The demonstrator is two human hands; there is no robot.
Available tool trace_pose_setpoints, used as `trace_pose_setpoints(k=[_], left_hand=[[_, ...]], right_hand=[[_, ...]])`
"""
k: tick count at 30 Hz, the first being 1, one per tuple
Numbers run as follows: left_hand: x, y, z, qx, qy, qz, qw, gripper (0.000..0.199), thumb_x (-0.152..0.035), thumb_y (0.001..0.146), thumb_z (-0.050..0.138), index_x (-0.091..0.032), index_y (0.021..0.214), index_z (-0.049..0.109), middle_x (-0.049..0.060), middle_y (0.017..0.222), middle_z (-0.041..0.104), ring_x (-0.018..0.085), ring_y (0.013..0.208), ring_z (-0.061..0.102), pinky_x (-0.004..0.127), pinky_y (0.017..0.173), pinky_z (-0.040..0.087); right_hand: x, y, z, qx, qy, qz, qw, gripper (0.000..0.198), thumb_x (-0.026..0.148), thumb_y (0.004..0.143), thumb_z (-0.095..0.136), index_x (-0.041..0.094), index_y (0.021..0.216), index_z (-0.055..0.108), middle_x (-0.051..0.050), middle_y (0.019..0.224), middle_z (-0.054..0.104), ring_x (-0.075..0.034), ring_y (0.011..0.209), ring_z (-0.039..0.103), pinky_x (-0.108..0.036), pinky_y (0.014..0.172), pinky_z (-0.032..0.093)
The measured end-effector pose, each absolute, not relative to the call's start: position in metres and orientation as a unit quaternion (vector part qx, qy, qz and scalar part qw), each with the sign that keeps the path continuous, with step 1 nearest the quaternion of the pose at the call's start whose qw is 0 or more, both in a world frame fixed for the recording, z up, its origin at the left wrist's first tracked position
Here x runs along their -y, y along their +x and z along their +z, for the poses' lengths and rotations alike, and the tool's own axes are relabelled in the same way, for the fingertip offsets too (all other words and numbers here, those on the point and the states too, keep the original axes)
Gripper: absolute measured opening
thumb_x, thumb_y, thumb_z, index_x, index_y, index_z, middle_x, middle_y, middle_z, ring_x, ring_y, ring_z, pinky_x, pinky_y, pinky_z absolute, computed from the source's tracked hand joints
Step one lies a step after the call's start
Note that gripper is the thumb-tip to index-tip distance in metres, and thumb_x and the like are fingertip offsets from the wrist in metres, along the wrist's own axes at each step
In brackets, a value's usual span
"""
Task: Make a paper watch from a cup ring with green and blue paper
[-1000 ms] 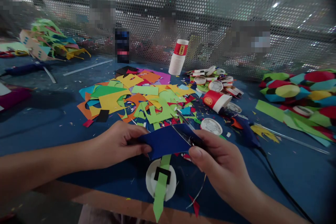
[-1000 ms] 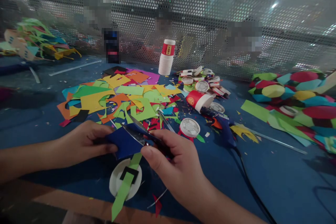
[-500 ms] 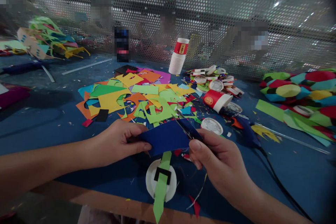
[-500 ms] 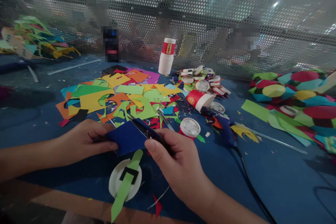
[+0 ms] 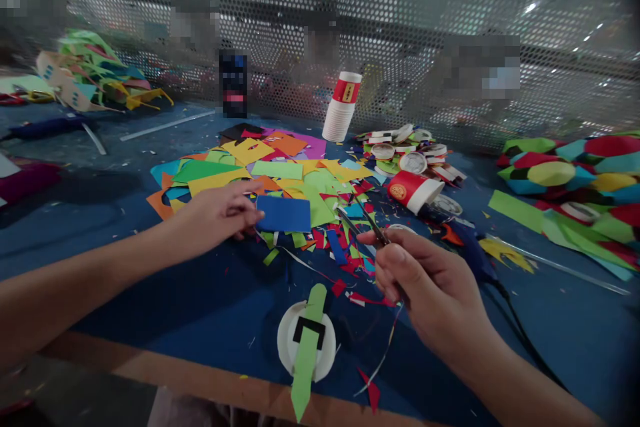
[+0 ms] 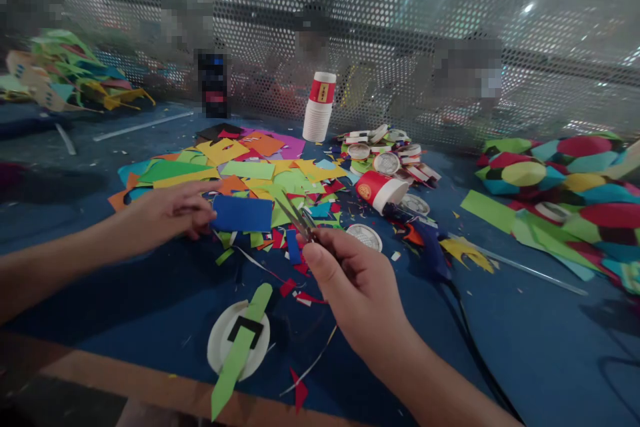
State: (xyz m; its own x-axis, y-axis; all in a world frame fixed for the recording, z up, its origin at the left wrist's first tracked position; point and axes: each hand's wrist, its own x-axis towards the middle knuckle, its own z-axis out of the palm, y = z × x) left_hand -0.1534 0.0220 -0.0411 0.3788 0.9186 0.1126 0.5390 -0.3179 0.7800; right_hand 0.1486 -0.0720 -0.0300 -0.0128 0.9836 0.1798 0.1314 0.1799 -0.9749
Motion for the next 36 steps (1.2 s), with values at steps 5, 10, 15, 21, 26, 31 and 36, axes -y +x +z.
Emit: trace_pose_setpoints(k=[5, 10, 15, 21, 26, 31, 36], left_hand=[[-0.036, -0.158, -0.035, -0.463, 0.82, 0.298, 0.158, 0.051, -0.045, 0.098, 0.063, -0.018, 0.141, 0.068, 0.021, 0.158, 0.059, 0.044, 0.147, 0.054, 0.069, 0.126, 0.038], [-0.034, -0.107, -0.021, -0.305, 0.921, 0.185, 0.156, 0.025, -0.019, 0.101, 0.062, -0.023, 0.117, 0.081, 0.012, 0.136, 0.075, 0.031, 0.134, 0.064, 0.052, 0.123, 0.045], [-0.049, -0.053, -0.017, -0.201, 0.962, 0.073, 0.17, 0.019, -0.029, 0.104, 0.072, -0.019, 0.119, 0.074, 0.009, 0.128, 0.074, 0.027, 0.119, 0.071, 0.051, 0.106, 0.06], [-0.071, -0.043, -0.023, -0.229, 0.955, 0.038, 0.183, 0.033, -0.038, 0.103, 0.075, -0.018, 0.129, 0.07, 0.011, 0.136, 0.07, 0.029, 0.12, 0.07, 0.053, 0.102, 0.061], [-0.066, -0.048, -0.008, -0.289, 0.907, 0.113, 0.285, 0.019, -0.034, 0.101, 0.076, -0.016, 0.107, 0.072, 0.005, 0.108, 0.075, 0.022, 0.098, 0.073, 0.043, 0.089, 0.063], [-0.054, -0.054, 0.015, -0.352, 0.79, 0.256, 0.433, 0.024, -0.034, 0.097, 0.075, -0.02, 0.086, 0.059, -0.003, 0.075, 0.067, 0.014, 0.065, 0.07, 0.028, 0.064, 0.057], [-0.041, -0.053, 0.022, -0.336, 0.702, 0.328, 0.535, 0.014, -0.021, 0.091, 0.073, -0.02, 0.089, 0.06, -0.004, 0.078, 0.071, 0.012, 0.072, 0.074, 0.025, 0.071, 0.06]], right_hand=[[0.063, 0.154, -0.03, 0.513, -0.5, 0.423, 0.555, 0.051, 0.071, 0.087, 0.082, 0.02, 0.093, 0.08, 0.005, 0.063, 0.047, -0.009, 0.053, 0.039, -0.024, 0.049, 0.028], [0.054, 0.153, -0.025, 0.481, -0.494, 0.425, 0.586, 0.044, 0.063, 0.084, 0.086, 0.02, 0.084, 0.074, 0.006, 0.061, 0.047, -0.008, 0.05, 0.039, -0.023, 0.047, 0.03], [0.056, 0.15, -0.024, 0.485, -0.499, 0.424, 0.58, 0.051, 0.065, 0.078, 0.089, 0.019, 0.072, 0.067, 0.005, 0.061, 0.047, -0.008, 0.05, 0.04, -0.022, 0.047, 0.031], [0.059, 0.153, -0.024, 0.482, -0.492, 0.43, 0.584, 0.048, 0.062, 0.079, 0.089, 0.019, 0.072, 0.067, 0.005, 0.061, 0.047, -0.007, 0.05, 0.04, -0.021, 0.046, 0.031], [0.059, 0.155, -0.022, 0.473, -0.498, 0.424, 0.59, 0.044, 0.061, 0.079, 0.087, 0.018, 0.083, 0.076, 0.005, 0.062, 0.048, -0.008, 0.051, 0.04, -0.021, 0.046, 0.03], [0.061, 0.159, -0.027, 0.52, -0.502, 0.379, 0.578, 0.032, 0.052, 0.092, 0.077, 0.02, 0.086, 0.076, 0.004, 0.067, 0.05, -0.01, 0.056, 0.04, -0.024, 0.05, 0.03], [0.062, 0.161, -0.031, 0.558, -0.523, 0.342, 0.547, 0.037, 0.053, 0.094, 0.075, 0.019, 0.081, 0.072, 0.004, 0.067, 0.048, -0.01, 0.057, 0.038, -0.026, 0.051, 0.03]])
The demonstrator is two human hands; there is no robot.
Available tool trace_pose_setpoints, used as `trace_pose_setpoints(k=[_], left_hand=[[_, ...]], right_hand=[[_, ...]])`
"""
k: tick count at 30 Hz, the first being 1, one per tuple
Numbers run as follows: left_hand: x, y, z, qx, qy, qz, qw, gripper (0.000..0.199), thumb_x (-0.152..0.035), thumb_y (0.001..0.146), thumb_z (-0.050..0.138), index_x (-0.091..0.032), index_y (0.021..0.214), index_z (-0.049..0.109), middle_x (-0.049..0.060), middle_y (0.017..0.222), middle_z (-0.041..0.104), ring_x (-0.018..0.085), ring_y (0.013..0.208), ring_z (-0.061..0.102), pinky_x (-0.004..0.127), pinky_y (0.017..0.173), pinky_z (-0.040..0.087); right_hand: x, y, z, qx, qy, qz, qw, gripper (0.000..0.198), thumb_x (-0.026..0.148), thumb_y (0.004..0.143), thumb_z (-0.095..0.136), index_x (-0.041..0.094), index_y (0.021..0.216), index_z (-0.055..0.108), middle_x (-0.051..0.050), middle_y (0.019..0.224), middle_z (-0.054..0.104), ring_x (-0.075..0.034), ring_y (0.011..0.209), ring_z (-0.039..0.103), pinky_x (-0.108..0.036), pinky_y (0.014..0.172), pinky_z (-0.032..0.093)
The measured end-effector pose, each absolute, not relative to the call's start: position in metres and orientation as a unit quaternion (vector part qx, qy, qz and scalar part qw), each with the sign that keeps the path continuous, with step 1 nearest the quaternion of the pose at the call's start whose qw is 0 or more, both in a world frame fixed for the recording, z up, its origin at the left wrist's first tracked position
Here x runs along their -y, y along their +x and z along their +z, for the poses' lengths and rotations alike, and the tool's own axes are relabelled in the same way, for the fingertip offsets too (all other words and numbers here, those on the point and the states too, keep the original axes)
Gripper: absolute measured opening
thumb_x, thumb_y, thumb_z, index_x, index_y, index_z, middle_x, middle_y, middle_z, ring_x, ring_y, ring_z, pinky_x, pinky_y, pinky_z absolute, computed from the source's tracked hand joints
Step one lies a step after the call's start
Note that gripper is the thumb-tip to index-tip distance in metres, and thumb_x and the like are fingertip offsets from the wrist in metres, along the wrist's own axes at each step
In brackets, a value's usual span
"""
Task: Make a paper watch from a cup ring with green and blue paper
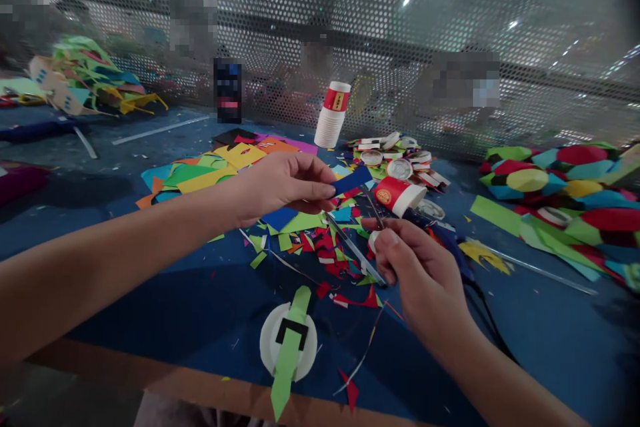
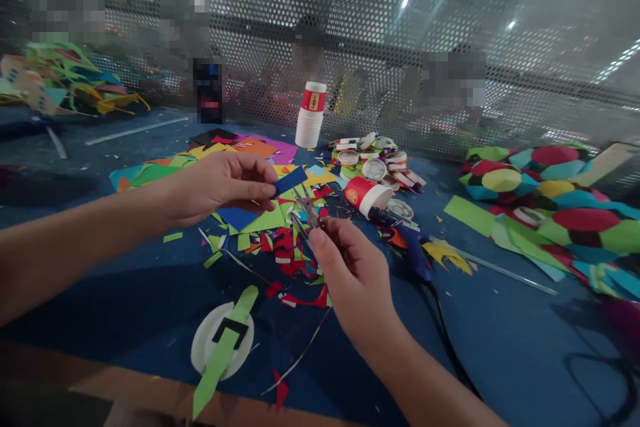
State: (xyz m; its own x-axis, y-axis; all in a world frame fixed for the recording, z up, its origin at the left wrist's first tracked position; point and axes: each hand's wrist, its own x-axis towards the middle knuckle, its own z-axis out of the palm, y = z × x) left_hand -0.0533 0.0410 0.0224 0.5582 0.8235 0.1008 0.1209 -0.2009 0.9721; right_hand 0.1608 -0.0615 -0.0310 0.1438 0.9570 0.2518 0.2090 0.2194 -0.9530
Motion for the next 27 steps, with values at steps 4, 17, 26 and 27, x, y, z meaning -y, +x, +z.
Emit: trace_pose_setpoints(k=[4, 17, 26, 27], left_hand=[[-0.035, -0.05, 0.019, -0.313, 0.679, 0.347, 0.567, 0.019, -0.018, 0.083, 0.079, -0.02, 0.089, 0.061, -0.005, 0.074, 0.069, 0.011, 0.071, 0.072, 0.021, 0.064, 0.054], [-0.017, -0.04, 0.0, -0.242, 0.683, 0.405, 0.557, 0.034, -0.021, 0.074, 0.081, -0.023, 0.081, 0.049, -0.007, 0.073, 0.064, 0.01, 0.069, 0.063, 0.024, 0.067, 0.052], [-0.017, -0.04, 0.002, -0.221, 0.669, 0.42, 0.572, 0.031, -0.015, 0.071, 0.079, -0.022, 0.081, 0.051, -0.008, 0.072, 0.066, 0.009, 0.069, 0.068, 0.022, 0.069, 0.056], [-0.017, -0.04, 0.002, -0.221, 0.667, 0.423, 0.573, 0.031, -0.014, 0.071, 0.079, -0.022, 0.083, 0.052, -0.008, 0.072, 0.066, 0.008, 0.069, 0.068, 0.022, 0.07, 0.056]], right_hand=[[0.06, 0.16, -0.034, 0.558, -0.535, 0.337, 0.537, 0.033, 0.051, 0.092, 0.076, 0.018, 0.085, 0.076, 0.004, 0.065, 0.05, -0.011, 0.056, 0.04, -0.026, 0.049, 0.03], [0.067, 0.153, -0.028, 0.579, -0.498, 0.334, 0.553, 0.021, 0.042, 0.093, 0.077, 0.024, 0.085, 0.08, 0.004, 0.058, 0.054, -0.01, 0.051, 0.042, -0.023, 0.045, 0.031], [0.067, 0.158, -0.033, 0.584, -0.496, 0.331, 0.55, 0.021, 0.045, 0.094, 0.08, 0.025, 0.091, 0.083, 0.004, 0.063, 0.054, -0.01, 0.056, 0.044, -0.023, 0.048, 0.034], [0.067, 0.159, -0.033, 0.584, -0.5, 0.326, 0.55, 0.02, 0.045, 0.094, 0.08, 0.025, 0.091, 0.083, 0.004, 0.062, 0.053, -0.011, 0.054, 0.043, -0.023, 0.048, 0.033]])
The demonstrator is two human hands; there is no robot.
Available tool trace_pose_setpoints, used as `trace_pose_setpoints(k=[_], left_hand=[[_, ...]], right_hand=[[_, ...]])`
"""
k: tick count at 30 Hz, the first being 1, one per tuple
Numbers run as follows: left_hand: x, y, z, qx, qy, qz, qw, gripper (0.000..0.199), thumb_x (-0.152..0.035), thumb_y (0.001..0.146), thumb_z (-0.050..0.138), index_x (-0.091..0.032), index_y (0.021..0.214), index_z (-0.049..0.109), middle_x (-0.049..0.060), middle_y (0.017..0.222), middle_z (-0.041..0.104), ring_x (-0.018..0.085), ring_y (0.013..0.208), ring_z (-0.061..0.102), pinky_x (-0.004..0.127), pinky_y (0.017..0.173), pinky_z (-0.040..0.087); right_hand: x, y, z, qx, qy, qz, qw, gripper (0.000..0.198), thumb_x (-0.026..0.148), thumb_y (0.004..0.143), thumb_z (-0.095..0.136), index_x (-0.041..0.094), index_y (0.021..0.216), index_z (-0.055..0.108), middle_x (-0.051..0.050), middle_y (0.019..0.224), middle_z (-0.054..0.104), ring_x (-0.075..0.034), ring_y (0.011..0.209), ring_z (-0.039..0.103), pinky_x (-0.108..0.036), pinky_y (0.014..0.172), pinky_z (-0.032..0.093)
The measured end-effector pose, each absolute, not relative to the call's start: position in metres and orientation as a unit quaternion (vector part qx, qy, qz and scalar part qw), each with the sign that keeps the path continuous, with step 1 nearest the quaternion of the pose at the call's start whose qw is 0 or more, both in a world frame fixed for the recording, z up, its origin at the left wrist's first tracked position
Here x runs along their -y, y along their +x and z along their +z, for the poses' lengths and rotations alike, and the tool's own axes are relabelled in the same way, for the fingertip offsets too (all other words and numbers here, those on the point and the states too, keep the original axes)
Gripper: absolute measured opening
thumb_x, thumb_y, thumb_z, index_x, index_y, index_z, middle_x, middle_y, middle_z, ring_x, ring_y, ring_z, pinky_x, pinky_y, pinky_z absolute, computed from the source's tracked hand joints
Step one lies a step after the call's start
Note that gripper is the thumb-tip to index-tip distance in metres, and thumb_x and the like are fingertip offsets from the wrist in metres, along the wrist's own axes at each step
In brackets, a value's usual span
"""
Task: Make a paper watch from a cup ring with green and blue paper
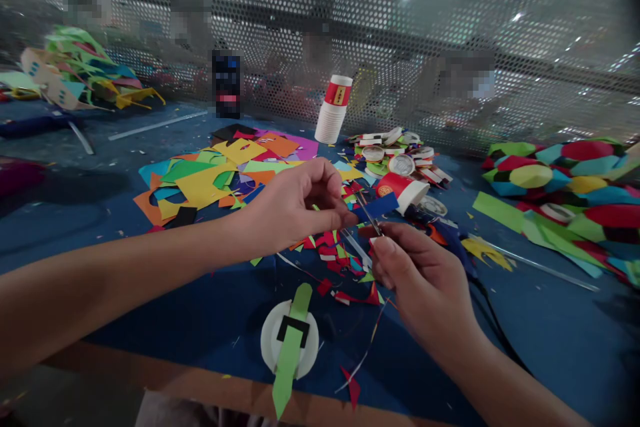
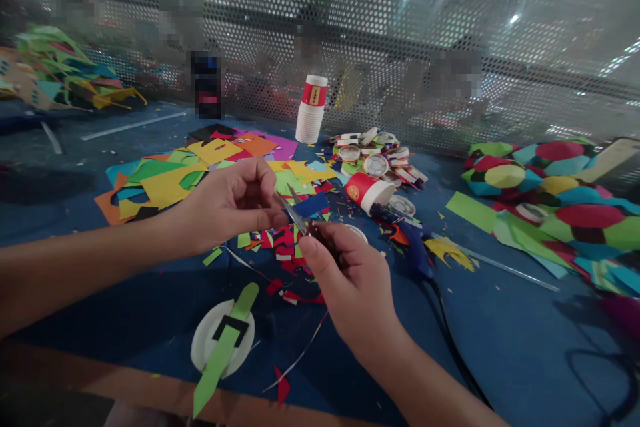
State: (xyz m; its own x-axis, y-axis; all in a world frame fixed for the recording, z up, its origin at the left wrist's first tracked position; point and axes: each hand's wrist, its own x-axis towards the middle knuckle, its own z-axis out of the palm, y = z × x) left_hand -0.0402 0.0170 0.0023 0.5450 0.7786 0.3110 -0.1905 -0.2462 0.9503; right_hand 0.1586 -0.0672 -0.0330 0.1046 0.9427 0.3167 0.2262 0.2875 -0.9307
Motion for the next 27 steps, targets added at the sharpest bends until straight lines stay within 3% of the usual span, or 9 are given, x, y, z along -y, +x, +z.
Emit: trace_pose_setpoints(k=[13, 17, 25, 27], left_hand=[[-0.016, -0.04, 0.001, -0.253, 0.668, 0.411, 0.566, 0.042, -0.024, 0.071, 0.083, -0.024, 0.095, 0.049, -0.009, 0.07, 0.069, 0.01, 0.068, 0.069, 0.022, 0.066, 0.053], [-0.019, -0.039, 0.001, -0.282, 0.686, 0.38, 0.553, 0.037, -0.022, 0.076, 0.078, -0.025, 0.097, 0.048, -0.008, 0.072, 0.07, 0.011, 0.072, 0.072, 0.022, 0.067, 0.053], [-0.052, -0.065, 0.014, -0.38, 0.786, 0.239, 0.426, 0.008, -0.015, 0.079, 0.076, -0.019, 0.08, 0.07, -0.004, 0.068, 0.072, 0.014, 0.07, 0.072, 0.025, 0.071, 0.052], [-0.059, -0.071, 0.013, -0.399, 0.806, 0.196, 0.391, 0.008, -0.011, 0.076, 0.075, -0.019, 0.079, 0.075, -0.003, 0.068, 0.075, 0.015, 0.069, 0.072, 0.025, 0.07, 0.051]], right_hand=[[0.067, 0.157, -0.038, 0.563, -0.506, 0.362, 0.544, 0.041, 0.06, 0.096, 0.076, 0.02, 0.092, 0.081, 0.004, 0.058, 0.053, -0.011, 0.05, 0.043, -0.024, 0.045, 0.031], [0.064, 0.156, -0.039, 0.558, -0.507, 0.377, 0.538, 0.05, 0.068, 0.09, 0.079, 0.018, 0.088, 0.079, 0.004, 0.055, 0.052, -0.011, 0.048, 0.045, -0.023, 0.044, 0.033], [0.053, 0.163, -0.039, 0.534, -0.544, 0.355, 0.54, 0.046, 0.066, 0.091, 0.077, 0.02, 0.088, 0.076, 0.005, 0.058, 0.053, -0.011, 0.052, 0.046, -0.025, 0.049, 0.037], [0.051, 0.165, -0.039, 0.537, -0.56, 0.344, 0.529, 0.043, 0.064, 0.087, 0.08, 0.02, 0.091, 0.078, 0.004, 0.06, 0.056, -0.012, 0.053, 0.048, -0.026, 0.049, 0.037]])
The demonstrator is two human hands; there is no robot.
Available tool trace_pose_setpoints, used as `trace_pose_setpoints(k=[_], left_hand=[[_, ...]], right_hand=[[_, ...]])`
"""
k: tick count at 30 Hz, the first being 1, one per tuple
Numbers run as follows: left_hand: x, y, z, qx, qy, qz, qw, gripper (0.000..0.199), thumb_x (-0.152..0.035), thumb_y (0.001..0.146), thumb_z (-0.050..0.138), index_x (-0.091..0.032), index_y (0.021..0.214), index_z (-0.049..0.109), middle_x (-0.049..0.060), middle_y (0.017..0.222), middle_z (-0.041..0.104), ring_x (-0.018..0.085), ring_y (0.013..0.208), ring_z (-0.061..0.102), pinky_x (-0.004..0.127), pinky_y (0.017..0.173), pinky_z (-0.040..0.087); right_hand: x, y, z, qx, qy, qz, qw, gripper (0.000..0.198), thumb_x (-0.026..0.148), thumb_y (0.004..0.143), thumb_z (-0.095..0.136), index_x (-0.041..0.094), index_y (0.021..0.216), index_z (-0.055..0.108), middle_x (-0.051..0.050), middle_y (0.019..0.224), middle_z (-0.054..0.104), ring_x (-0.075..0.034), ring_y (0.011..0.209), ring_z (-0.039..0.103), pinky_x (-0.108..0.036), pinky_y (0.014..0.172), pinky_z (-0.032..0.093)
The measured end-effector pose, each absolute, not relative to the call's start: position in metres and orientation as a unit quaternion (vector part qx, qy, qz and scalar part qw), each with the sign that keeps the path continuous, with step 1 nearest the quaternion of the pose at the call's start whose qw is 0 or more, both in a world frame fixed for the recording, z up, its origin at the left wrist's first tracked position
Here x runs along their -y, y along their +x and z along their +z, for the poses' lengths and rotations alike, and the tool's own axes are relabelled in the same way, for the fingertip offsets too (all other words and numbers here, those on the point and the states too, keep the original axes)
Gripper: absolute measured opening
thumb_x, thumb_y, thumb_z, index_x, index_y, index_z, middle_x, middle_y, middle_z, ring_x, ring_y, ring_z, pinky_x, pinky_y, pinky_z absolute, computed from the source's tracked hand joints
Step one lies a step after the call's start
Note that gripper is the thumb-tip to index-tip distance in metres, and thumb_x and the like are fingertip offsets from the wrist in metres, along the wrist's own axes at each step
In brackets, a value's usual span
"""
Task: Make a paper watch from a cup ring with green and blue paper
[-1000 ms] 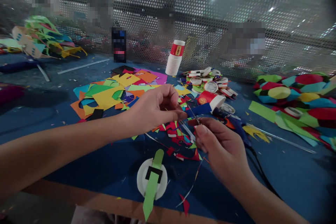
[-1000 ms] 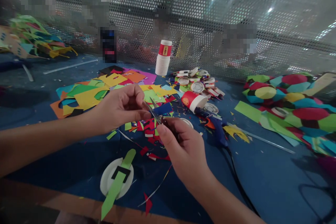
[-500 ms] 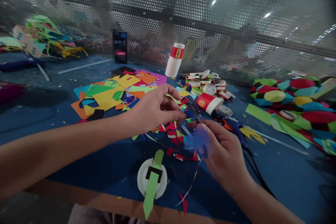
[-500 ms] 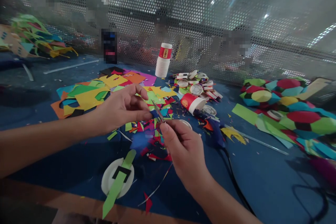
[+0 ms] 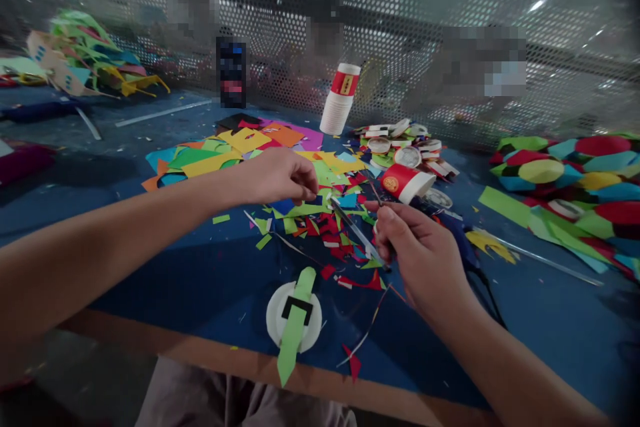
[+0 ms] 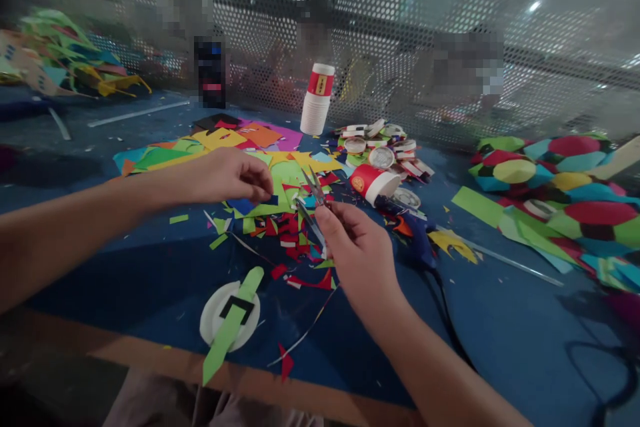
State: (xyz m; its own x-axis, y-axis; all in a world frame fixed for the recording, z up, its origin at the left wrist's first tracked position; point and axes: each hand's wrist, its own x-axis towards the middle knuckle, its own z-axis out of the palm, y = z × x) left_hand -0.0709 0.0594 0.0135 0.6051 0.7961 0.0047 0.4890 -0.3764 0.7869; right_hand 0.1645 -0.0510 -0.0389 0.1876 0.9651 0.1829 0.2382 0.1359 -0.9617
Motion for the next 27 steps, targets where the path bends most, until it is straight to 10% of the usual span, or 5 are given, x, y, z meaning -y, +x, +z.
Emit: trace_pose_setpoints(k=[27], left_hand=[[0.058, -0.09, 0.002, -0.392, 0.843, 0.089, 0.358, 0.016, -0.013, 0.083, 0.075, -0.024, 0.091, 0.082, -0.007, 0.074, 0.08, 0.013, 0.065, 0.074, 0.021, 0.06, 0.046]], right_hand=[[0.049, 0.157, -0.04, 0.611, -0.53, 0.288, 0.513, 0.031, 0.054, 0.088, 0.079, 0.024, 0.084, 0.076, 0.004, 0.064, 0.053, -0.014, 0.057, 0.047, -0.032, 0.056, 0.033]])
